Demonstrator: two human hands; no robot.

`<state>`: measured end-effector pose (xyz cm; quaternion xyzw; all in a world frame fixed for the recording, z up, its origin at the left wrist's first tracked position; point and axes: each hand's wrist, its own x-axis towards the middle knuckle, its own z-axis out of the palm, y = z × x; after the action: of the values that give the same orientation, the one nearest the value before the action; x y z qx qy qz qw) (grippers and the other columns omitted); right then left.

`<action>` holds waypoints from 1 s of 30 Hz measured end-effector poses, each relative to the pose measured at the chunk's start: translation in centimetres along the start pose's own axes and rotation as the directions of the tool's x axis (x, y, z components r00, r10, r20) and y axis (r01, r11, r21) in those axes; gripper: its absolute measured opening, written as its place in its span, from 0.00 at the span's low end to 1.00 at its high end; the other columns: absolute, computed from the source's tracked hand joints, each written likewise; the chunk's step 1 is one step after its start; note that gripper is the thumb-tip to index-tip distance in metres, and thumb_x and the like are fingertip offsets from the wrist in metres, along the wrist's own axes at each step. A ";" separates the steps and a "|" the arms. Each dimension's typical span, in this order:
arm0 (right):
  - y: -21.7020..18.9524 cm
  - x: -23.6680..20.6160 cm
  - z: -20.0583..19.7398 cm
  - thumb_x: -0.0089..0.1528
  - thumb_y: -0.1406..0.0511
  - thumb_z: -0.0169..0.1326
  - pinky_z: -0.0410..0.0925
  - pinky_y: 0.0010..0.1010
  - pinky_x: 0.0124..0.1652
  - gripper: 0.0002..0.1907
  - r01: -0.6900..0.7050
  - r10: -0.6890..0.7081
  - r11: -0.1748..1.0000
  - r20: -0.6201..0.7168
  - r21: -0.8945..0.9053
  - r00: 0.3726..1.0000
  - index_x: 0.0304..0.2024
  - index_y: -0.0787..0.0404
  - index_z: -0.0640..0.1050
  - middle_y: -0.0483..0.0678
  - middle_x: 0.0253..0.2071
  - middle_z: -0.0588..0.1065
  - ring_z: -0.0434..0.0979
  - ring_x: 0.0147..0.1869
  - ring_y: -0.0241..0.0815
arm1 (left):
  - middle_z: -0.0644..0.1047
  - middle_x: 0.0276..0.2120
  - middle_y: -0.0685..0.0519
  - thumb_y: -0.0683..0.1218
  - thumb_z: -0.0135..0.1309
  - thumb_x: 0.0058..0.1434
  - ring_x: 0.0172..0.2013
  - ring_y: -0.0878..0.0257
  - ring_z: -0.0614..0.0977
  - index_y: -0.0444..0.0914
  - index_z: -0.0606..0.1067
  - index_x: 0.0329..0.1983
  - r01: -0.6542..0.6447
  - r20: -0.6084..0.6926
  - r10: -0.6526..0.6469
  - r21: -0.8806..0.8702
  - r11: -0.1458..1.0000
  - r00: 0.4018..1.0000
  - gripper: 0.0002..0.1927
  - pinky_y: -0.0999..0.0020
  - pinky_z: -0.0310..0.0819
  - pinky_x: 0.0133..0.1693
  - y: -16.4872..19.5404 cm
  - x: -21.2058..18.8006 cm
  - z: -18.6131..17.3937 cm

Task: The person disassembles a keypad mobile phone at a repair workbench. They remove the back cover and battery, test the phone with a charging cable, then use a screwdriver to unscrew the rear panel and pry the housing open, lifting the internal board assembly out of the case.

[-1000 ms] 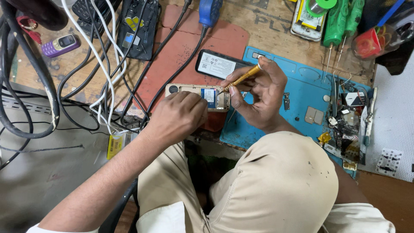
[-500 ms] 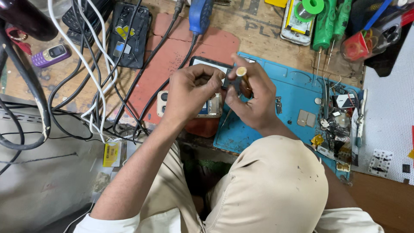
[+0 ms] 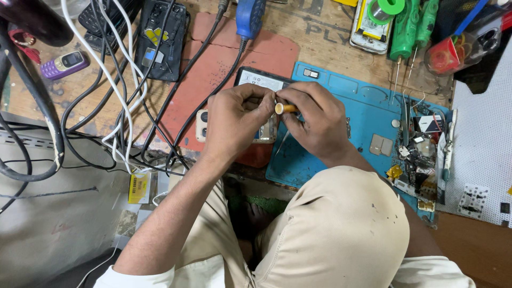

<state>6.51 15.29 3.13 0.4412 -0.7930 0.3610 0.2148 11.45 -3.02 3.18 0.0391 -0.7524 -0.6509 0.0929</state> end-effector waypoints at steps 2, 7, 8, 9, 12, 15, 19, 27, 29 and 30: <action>0.1 -0.2 0.2 0.59 0.75 0.63 0.75 0.33 0.45 0.17 -0.010 0.010 1.000 -0.009 0.013 1.000 0.50 0.64 0.77 0.50 0.48 0.76 0.81 0.49 0.45 | 0.84 0.28 0.53 0.45 0.58 0.67 0.28 0.72 0.82 0.29 0.82 0.42 0.048 0.008 -0.048 -0.093 0.995 0.999 0.12 0.77 0.77 0.31 -0.3 0.0 0.3; 0.8 -0.9 1.0 0.73 0.70 0.57 0.68 0.24 0.40 0.05 -0.218 0.248 0.887 -0.023 0.408 0.968 0.51 0.63 0.77 0.46 0.46 0.74 0.73 0.41 0.32 | 0.83 0.30 0.50 0.47 0.60 0.67 0.30 0.67 0.84 0.28 0.81 0.44 0.079 0.090 -0.045 -0.419 0.905 0.995 0.15 0.72 0.82 0.34 -1.4 0.2 0.6; 1.0 -1.1 1.2 0.75 0.69 0.55 0.67 0.22 0.41 0.04 -0.229 0.272 0.843 -0.018 0.486 0.962 0.51 0.63 0.77 0.45 0.45 0.74 0.71 0.41 0.31 | 0.82 0.31 0.49 0.47 0.60 0.67 0.30 0.66 0.84 0.27 0.81 0.44 0.089 0.100 -0.049 -0.458 0.884 0.994 0.15 0.71 0.83 0.34 -1.5 0.2 0.7; 1.1 -1.2 1.3 0.75 0.69 0.55 0.66 0.23 0.41 0.04 -0.254 0.306 0.805 -0.008 0.537 0.952 0.50 0.63 0.77 0.45 0.46 0.73 0.70 0.42 0.31 | 0.82 0.31 0.49 0.47 0.60 0.67 0.31 0.66 0.84 0.27 0.81 0.44 0.095 0.112 -0.046 -0.486 0.869 0.993 0.15 0.71 0.83 0.35 -1.6 0.1 0.7; 1.5 -1.5 1.6 0.74 0.68 0.53 0.66 0.24 0.44 0.05 -0.278 0.351 0.727 0.007 0.628 0.936 0.49 0.64 0.77 0.45 0.48 0.73 0.68 0.45 0.31 | 0.83 0.33 0.48 0.48 0.60 0.67 0.32 0.65 0.84 0.27 0.81 0.45 0.100 0.133 -0.032 -0.544 0.833 0.991 0.16 0.70 0.84 0.36 -1.4 -0.2 0.6; 1.7 -1.6 1.7 0.76 0.67 0.53 0.66 0.24 0.47 0.06 -0.247 0.324 0.732 -0.006 0.635 0.946 0.49 0.65 0.76 0.45 0.48 0.73 0.69 0.47 0.31 | 0.83 0.33 0.47 0.47 0.61 0.66 0.32 0.65 0.84 0.27 0.82 0.46 0.103 0.129 -0.036 -0.561 0.822 0.991 0.16 0.69 0.84 0.37 -1.0 -0.3 0.6; 1.8 -1.5 1.7 0.76 0.66 0.52 0.66 0.24 0.49 0.06 -0.239 0.321 0.704 0.000 0.668 0.947 0.50 0.64 0.76 0.44 0.48 0.72 0.69 0.48 0.32 | 0.83 0.33 0.47 0.47 0.62 0.65 0.32 0.64 0.85 0.27 0.82 0.46 0.120 0.125 -0.057 -0.582 0.804 0.991 0.16 0.69 0.85 0.37 -0.6 -0.3 0.9; 1.7 -1.7 1.7 0.76 0.66 0.51 0.67 0.24 0.48 0.06 -0.240 0.319 0.689 0.012 0.684 0.948 0.49 0.64 0.76 0.43 0.49 0.71 0.70 0.48 0.31 | 0.83 0.33 0.47 0.45 0.62 0.66 0.33 0.64 0.85 0.28 0.82 0.45 0.091 0.109 -0.032 -0.597 0.797 0.994 0.14 0.68 0.85 0.38 -0.8 -0.6 1.1; 1.6 -1.7 1.8 0.76 0.66 0.51 0.67 0.24 0.48 0.07 -0.239 0.316 0.682 0.017 0.691 0.949 0.49 0.64 0.76 0.43 0.49 0.71 0.70 0.48 0.31 | 0.83 0.33 0.46 0.45 0.62 0.66 0.32 0.64 0.85 0.27 0.82 0.45 0.089 0.096 -0.040 -0.590 0.802 0.995 0.14 0.69 0.85 0.38 -1.0 -0.7 1.2; 1.6 -1.7 1.8 0.76 0.66 0.51 0.67 0.23 0.48 0.07 -0.248 0.326 0.660 0.027 0.709 0.945 0.49 0.64 0.75 0.43 0.48 0.71 0.70 0.47 0.31 | 0.83 0.33 0.47 0.45 0.62 0.66 0.32 0.64 0.85 0.27 0.82 0.45 0.088 0.091 -0.042 -0.594 0.800 0.995 0.14 0.69 0.85 0.38 -1.1 -0.7 1.3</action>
<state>5.99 15.40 0.19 0.3397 -0.6424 0.6869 0.0107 11.85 -1.76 1.88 0.0097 -0.5106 -0.8583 0.0506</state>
